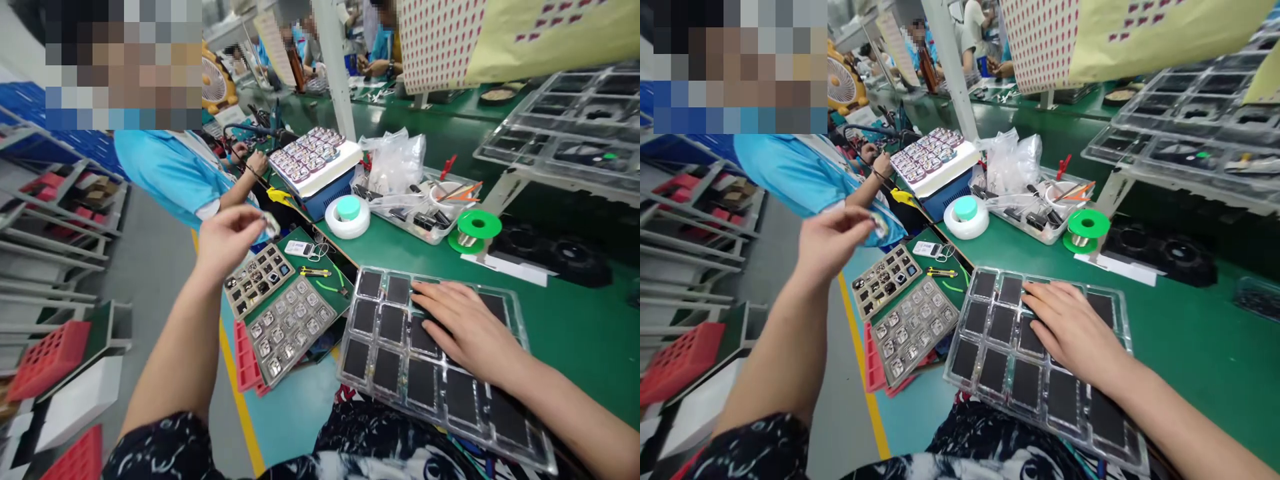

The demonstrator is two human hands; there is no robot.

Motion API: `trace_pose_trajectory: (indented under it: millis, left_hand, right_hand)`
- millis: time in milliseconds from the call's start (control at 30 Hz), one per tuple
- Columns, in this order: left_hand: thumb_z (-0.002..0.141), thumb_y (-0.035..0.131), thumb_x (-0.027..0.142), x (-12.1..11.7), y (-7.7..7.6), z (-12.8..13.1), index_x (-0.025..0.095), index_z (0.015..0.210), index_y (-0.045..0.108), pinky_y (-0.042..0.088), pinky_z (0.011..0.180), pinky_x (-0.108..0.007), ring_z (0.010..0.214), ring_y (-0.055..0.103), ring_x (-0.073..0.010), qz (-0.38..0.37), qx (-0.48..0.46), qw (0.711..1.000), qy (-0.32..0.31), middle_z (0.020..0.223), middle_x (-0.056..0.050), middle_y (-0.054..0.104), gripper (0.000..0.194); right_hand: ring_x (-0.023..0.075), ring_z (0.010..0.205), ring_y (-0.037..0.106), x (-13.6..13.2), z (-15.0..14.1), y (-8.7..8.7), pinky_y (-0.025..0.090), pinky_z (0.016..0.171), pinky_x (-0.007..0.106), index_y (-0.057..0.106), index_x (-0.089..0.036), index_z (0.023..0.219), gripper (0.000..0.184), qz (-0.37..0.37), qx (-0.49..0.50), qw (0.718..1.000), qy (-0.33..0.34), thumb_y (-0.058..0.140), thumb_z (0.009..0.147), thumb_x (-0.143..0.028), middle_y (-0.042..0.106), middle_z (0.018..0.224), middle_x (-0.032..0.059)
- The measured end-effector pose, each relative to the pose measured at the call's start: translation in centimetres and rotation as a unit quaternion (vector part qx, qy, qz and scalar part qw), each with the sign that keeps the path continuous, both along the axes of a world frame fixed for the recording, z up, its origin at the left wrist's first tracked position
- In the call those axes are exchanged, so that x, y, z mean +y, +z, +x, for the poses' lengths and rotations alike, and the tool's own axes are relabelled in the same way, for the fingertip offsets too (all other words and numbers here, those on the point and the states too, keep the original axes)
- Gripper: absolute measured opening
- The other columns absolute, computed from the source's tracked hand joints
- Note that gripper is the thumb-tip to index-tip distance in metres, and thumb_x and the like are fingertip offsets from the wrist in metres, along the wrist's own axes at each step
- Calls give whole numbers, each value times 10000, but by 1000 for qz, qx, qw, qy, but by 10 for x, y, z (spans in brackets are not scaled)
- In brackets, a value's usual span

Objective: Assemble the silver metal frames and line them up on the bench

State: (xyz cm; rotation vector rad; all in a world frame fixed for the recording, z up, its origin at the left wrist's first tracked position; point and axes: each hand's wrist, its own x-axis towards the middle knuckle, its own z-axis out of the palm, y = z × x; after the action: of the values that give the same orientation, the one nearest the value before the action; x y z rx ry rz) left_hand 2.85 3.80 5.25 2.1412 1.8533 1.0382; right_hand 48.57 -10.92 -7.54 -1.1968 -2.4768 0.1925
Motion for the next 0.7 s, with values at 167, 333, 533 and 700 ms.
trace_pose_trajectory:
  millis: [167,333,533,700]
  left_hand:
    - [823,636,243,111,63,84,216,1007,763,471,709,-322,784,593,-197,91,0,989,-120,838,-46,673,225]
    - [772,629,146,206,75,158,129,1033,748,475,908,-375,951,611,-255,60,76,981,-169,907,-90,669,288]
    - [666,653,77,260,62,196,131,946,760,471,945,-385,897,608,-260,-21,193,965,-175,837,-83,654,305]
    - [613,647,74,277,50,201,161,872,764,486,878,-360,816,625,-261,-54,246,950,-187,788,-77,672,297]
  right_hand:
    - [291,1449,546,-1,-1,3,418,1214,608,605,-237,1481,425,-8,3,1000,-5,546,1060,-238,558,1602,99]
    - [290,1451,551,-2,0,2,438,1217,623,600,-261,1495,462,-15,14,1000,-10,566,1037,-207,553,1609,81]
    - [283,1465,537,-4,0,2,446,1227,630,587,-259,1500,466,-15,7,1000,-16,549,1040,-191,543,1617,75]
    - [270,1486,511,-5,-1,5,432,1248,616,571,-249,1514,459,-21,-8,1000,-19,509,1063,-192,516,1639,64]
